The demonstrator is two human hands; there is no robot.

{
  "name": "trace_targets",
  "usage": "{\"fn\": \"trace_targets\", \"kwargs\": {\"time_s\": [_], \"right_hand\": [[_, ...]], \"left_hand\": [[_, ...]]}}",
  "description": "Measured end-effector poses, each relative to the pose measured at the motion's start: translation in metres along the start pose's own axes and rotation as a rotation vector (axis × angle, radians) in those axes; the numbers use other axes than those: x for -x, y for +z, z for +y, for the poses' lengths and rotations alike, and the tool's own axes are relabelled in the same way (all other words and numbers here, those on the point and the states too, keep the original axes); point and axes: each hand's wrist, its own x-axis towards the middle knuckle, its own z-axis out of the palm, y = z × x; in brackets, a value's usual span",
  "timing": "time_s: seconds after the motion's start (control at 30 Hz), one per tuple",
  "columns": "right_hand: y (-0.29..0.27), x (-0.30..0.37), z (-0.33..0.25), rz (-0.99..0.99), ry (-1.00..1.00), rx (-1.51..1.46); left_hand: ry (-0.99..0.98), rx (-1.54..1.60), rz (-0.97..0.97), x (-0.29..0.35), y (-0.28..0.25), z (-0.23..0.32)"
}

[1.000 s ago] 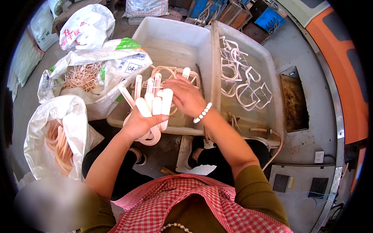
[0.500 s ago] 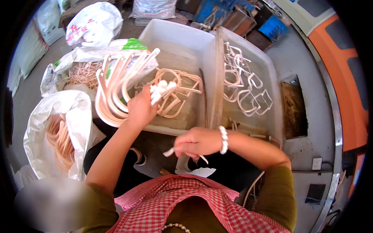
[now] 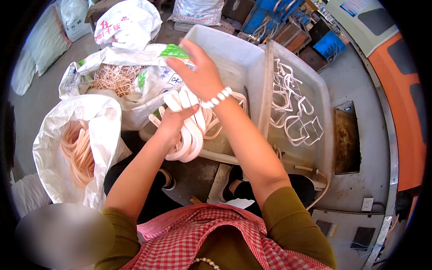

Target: The person assembles plastic hangers by hand, taking parts from a white sack and connecting them into complete units. The assembled hangers are placed into a nearby bin. The process is repeated continuously throughout the clip.

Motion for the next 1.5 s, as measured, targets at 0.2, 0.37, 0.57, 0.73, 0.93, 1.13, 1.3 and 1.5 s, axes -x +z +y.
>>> {"fn": "trace_targets", "kwargs": {"time_s": [0.2, 0.37, 0.57, 0.73, 0.93, 1.13, 1.3, 1.5], "right_hand": [[-0.033, 0.111, 0.006, -0.269, 1.056, -1.053], [-0.05, 0.146, -0.003, -0.361, 1.11, -1.019], [-0.073, 0.158, -0.013, -0.337, 1.203, -0.942], [-0.072, 0.169, -0.019, -0.233, 1.131, -0.987], [-0.102, 0.168, -0.018, 0.014, 1.228, -1.031], [-0.137, 0.17, -0.043, -0.364, 0.752, 0.02], [-0.159, 0.174, -0.042, -0.692, -0.404, 0.624], [-0.139, 0.176, -0.024, -0.908, -0.672, 0.64]], "left_hand": [[-0.036, 0.114, -0.093, 0.001, -0.003, -0.007], [-0.102, 0.06, -0.123, 0.011, 0.005, -0.011], [-0.184, -0.048, -0.179, 0.016, 0.004, -0.019], [-0.263, -0.021, -0.198, 0.015, 0.009, -0.027], [-0.246, -0.028, -0.135, 0.006, -0.005, -0.024], [-0.304, -0.038, -0.199, 0.016, -0.001, 0.001], [-0.465, 0.153, -0.241, 0.01, -0.001, -0.004], [-0.485, 0.086, -0.402, 0.036, 0.011, -0.005]]}}
